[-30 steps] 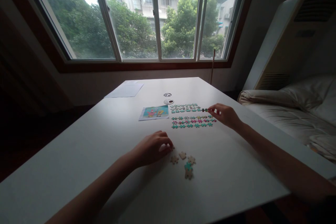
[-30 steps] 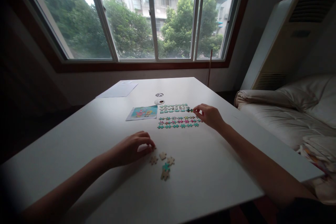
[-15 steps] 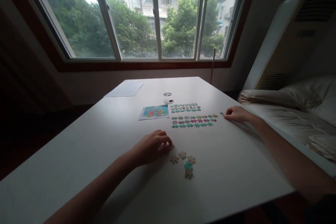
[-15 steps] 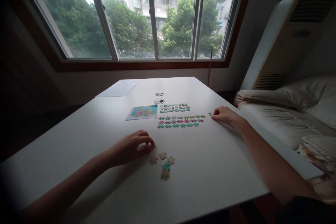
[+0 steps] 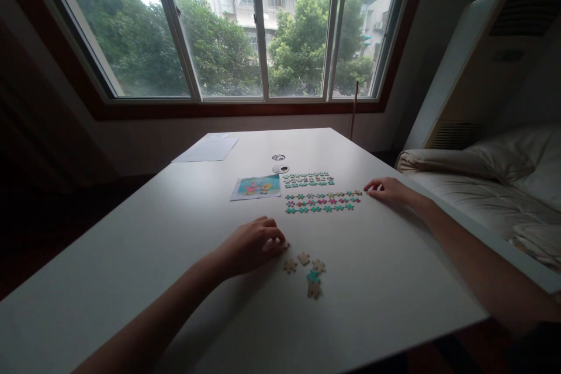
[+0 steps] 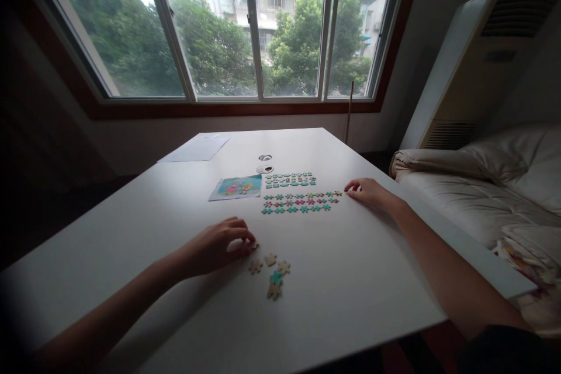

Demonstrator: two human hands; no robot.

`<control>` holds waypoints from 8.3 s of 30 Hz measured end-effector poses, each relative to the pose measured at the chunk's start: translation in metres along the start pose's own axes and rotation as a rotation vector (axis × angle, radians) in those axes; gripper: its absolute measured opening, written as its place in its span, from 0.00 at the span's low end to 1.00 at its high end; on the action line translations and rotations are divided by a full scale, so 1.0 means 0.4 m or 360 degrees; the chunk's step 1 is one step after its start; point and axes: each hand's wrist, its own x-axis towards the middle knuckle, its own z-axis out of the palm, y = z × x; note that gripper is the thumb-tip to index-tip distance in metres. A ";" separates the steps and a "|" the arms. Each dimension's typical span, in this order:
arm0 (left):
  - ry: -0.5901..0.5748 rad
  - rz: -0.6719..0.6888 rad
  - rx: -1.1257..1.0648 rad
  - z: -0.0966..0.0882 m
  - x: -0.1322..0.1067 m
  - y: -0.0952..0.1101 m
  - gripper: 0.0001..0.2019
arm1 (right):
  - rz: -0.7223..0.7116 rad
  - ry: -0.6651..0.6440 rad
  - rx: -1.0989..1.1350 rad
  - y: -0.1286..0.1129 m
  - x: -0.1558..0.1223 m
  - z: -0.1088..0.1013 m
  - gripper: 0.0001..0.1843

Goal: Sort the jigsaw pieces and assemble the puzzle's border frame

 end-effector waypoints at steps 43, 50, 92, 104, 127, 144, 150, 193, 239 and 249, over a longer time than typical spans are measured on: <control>0.0240 -0.0294 -0.0654 -0.006 0.065 0.100 0.13 | -0.1211 0.0573 0.0223 -0.471 -0.163 0.084 0.07; 0.0263 -0.0294 -0.0705 -0.007 0.060 0.106 0.09 | -0.1258 0.0561 0.0194 -0.474 -0.162 0.078 0.07; 0.0212 -0.0595 -0.1633 -0.003 0.073 0.099 0.16 | -0.1189 0.0906 0.0227 -0.486 -0.163 0.054 0.04; -0.0183 -0.0198 -0.0420 -0.021 0.013 0.081 0.11 | -0.0878 0.1075 0.0049 -0.352 -0.103 0.025 0.08; -0.0296 -0.0123 -0.0413 -0.035 0.008 0.066 0.06 | -0.0732 0.0951 -0.0336 -0.331 -0.068 0.005 0.10; -0.0327 -0.0132 -0.0445 -0.056 -0.019 0.038 0.06 | 0.0163 0.0133 -0.0283 -0.168 0.197 0.038 0.10; -0.0327 -0.0137 -0.0464 -0.049 -0.022 0.031 0.06 | 0.0209 0.0053 -0.0238 -0.155 0.220 0.045 0.10; 0.0437 -0.0476 -0.0920 -0.022 0.068 0.116 0.15 | -0.0987 0.0458 0.0484 -0.515 -0.180 0.037 0.04; 0.0003 0.0154 0.0268 0.000 -0.004 0.066 0.10 | -0.0273 0.0034 -0.0245 -0.186 -0.061 -0.075 0.10; 0.0007 0.0160 0.0384 0.002 0.000 0.057 0.10 | -0.0070 -0.0298 -0.0062 -0.078 -0.048 -0.056 0.16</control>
